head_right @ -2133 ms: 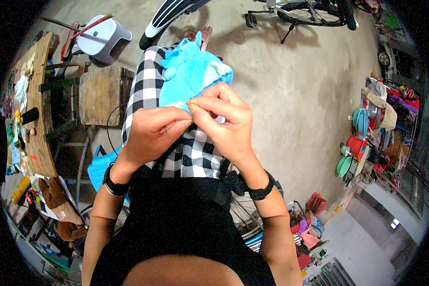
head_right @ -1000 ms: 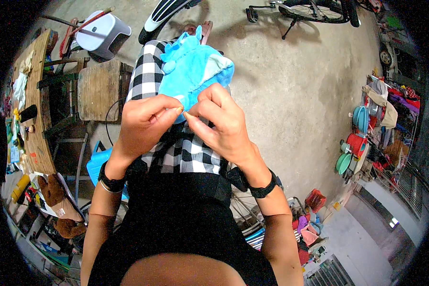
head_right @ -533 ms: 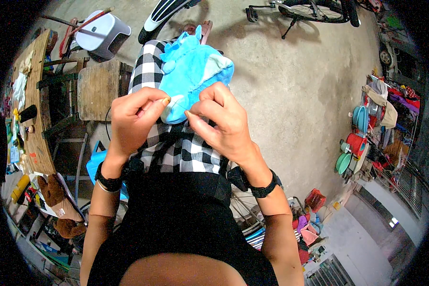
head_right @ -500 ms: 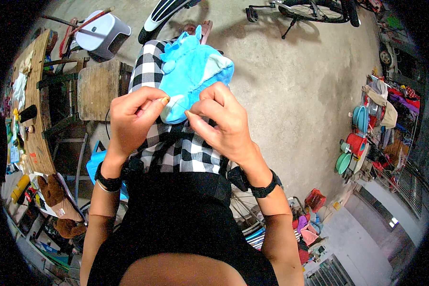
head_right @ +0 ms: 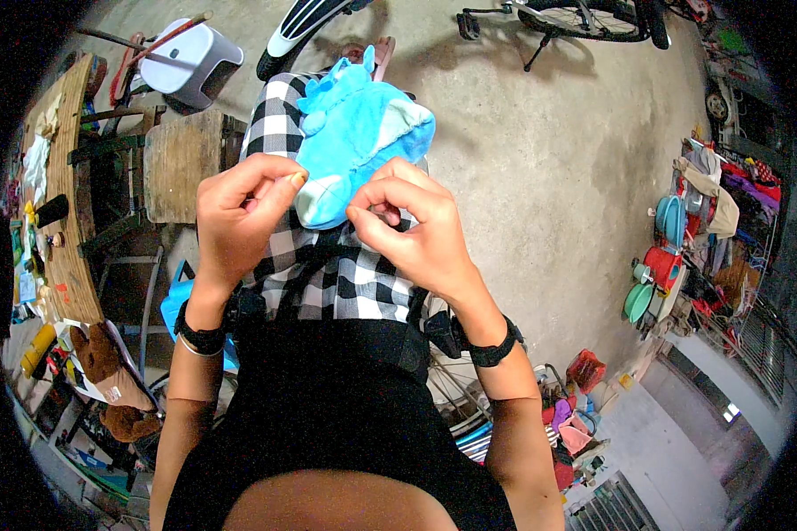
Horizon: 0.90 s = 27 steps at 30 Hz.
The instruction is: The person sews a blue plush toy by hand using a needle and thread, repeatedly pulling the thread through the fabric to mend or assemble the toy.
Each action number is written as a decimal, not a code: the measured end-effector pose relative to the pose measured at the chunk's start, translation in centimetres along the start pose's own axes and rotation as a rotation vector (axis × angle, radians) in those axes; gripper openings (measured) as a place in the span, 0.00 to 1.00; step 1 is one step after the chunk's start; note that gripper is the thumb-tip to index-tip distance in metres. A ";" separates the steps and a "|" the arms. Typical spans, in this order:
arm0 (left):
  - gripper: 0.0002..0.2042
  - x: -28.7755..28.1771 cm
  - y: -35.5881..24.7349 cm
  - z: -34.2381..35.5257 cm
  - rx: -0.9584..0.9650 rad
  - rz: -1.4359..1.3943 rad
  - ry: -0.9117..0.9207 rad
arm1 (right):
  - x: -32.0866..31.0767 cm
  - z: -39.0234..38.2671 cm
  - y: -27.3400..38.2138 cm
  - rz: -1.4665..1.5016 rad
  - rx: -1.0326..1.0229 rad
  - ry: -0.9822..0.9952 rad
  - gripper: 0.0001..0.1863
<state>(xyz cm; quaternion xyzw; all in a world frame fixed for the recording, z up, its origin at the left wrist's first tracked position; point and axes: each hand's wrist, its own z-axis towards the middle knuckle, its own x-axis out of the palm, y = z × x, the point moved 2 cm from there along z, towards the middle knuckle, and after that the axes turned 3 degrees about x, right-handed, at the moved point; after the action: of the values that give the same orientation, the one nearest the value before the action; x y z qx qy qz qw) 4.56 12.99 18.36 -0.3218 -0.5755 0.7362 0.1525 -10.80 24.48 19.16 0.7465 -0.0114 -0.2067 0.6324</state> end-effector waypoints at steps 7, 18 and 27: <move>0.01 0.1 -0.1 0.1 0.006 -0.011 0.006 | -0.1 -0.4 -0.9 0.258 0.116 0.102 0.01; 0.01 1.6 -0.1 -0.3 0.067 -0.058 0.099 | 0.4 -0.4 -1.1 0.786 0.192 0.118 0.01; 0.02 3.2 0.0 -1.6 0.220 -0.088 0.204 | 0.1 0.1 -0.4 0.205 0.115 -0.138 0.03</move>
<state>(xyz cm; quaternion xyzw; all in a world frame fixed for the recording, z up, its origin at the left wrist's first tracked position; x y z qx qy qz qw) 3.26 16.10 17.23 -0.3508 -0.4864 0.7509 0.2765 -10.87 24.41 18.77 0.7604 -0.1427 -0.1908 0.6042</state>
